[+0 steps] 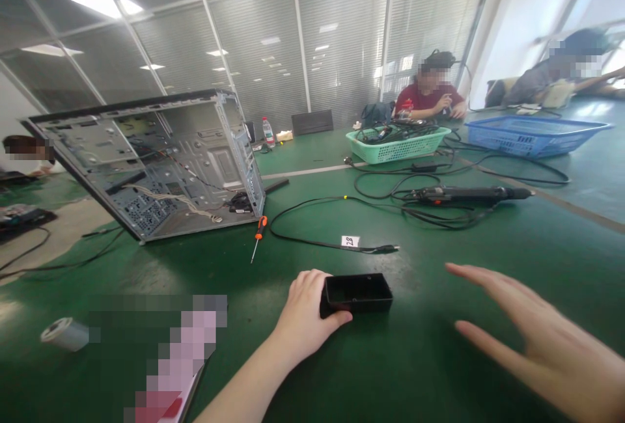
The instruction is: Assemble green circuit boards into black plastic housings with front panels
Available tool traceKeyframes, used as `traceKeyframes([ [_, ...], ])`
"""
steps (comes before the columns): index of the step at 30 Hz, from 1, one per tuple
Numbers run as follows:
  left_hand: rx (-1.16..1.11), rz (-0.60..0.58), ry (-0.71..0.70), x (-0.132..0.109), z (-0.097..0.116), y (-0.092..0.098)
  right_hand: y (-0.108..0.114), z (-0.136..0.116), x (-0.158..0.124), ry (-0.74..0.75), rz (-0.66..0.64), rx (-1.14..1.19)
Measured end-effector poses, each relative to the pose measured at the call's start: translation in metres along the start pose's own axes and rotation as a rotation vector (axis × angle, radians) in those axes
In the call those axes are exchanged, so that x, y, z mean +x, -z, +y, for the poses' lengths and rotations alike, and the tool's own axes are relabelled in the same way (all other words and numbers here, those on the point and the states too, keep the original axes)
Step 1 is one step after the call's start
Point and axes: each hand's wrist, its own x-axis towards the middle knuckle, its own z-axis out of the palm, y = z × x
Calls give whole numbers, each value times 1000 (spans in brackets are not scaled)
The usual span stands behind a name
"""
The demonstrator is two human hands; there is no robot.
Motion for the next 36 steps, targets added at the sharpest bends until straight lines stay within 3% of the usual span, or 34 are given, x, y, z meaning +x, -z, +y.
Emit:
traceKeyframes([
  [3,-14,15,-19,-1,1,1,-30,-44,30,189,-174,31],
  [5,-28,33,-34,-1,1,1,-44,-65,45,164,-245,63],
  [8,-74,76,-45,-1,2,1,-54,-75,51,90,-291,113],
  [14,-213,133,-107,-3,6,1,-54,-71,39,268,-66,155],
  [22,-170,208,-211,-9,14,6,-53,-73,40,259,4,172],
  [25,-144,246,-210,-10,15,7,-52,-70,41,135,-57,300],
  [28,-179,243,-162,-9,12,6,-49,-68,43,-113,-220,535],
  [32,-279,101,-1,-8,8,4,-43,-70,47,-435,-499,936],
  [36,-320,-71,-6,-7,9,3,-37,-76,49,-823,-750,1211],
])
